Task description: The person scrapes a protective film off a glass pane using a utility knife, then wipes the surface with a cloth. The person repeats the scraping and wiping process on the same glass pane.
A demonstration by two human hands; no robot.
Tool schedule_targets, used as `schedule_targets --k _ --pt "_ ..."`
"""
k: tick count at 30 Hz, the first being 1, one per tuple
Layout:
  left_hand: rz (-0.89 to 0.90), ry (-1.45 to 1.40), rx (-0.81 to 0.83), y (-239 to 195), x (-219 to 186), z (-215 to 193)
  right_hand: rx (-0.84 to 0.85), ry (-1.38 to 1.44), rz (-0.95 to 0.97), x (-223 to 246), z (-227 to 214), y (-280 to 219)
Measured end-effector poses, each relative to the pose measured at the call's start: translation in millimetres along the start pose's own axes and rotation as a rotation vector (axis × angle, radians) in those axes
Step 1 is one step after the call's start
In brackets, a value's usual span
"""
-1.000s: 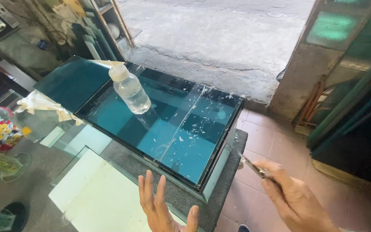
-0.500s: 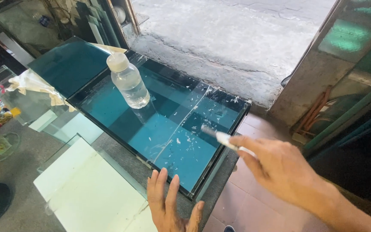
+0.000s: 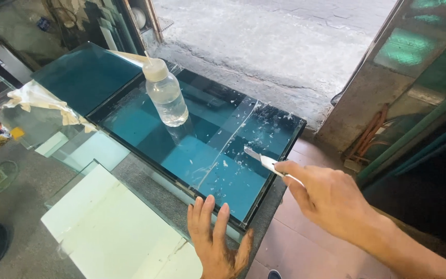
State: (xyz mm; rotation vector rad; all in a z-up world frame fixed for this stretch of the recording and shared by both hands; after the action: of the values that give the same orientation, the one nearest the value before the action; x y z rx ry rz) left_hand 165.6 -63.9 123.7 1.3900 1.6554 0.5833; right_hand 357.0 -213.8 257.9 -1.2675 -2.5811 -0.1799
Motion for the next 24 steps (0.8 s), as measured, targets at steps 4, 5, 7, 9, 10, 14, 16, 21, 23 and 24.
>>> schedule_targets --k 4,5,7,9,10,14,16,21,23,24 --pt "0.038 0.018 -0.003 -1.5 5.8 0.4 0.191 -0.054 -0.067 19.6 12.0 -19.5" --pt "0.068 0.015 -0.021 -0.3 5.5 -1.4 0.092 -0.027 -0.012 11.0 6.8 -9.4" --pt "0.103 0.007 -0.04 0.8 5.1 -2.6 -0.012 -0.001 0.048 7.7 -0.7 -10.1" --pt "0.114 0.012 -0.067 0.9 7.3 -1.2 0.053 0.072 -0.066 25.7 -0.2 -26.4" --pt "0.111 0.006 -0.06 -0.3 8.0 -0.2 0.059 0.072 -0.057 22.0 3.8 -26.2" --pt "0.127 -0.01 -0.054 -1.4 9.3 -1.3 0.05 0.003 0.078 4.3 0.8 -17.2" --pt "0.136 0.008 -0.034 0.2 14.3 -2.1 0.046 0.023 0.164 5.2 -0.4 -20.4" --pt "0.144 -0.002 -0.024 -1.7 13.8 -0.1 0.1 0.086 0.077 4.6 -1.2 -22.3" --pt "0.168 0.015 -0.042 3.5 14.2 -4.7 0.131 0.082 0.001 23.1 4.9 -37.7" --pt "0.181 0.022 -0.062 6.3 11.6 -4.5 0.168 0.065 -0.07 31.7 7.3 -46.4"
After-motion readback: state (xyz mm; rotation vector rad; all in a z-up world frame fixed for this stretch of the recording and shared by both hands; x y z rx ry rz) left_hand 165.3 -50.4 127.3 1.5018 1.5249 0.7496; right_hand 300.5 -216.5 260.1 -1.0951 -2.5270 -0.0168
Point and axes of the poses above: each hand's wrist, its own y-axis towards the middle knuckle, its own z-axis out of the palm, x = y × z, the point moved 5 cm from there along y, towards the middle knuckle, and after that the axes turned 11 degrees about z, right-handed, at the moved point
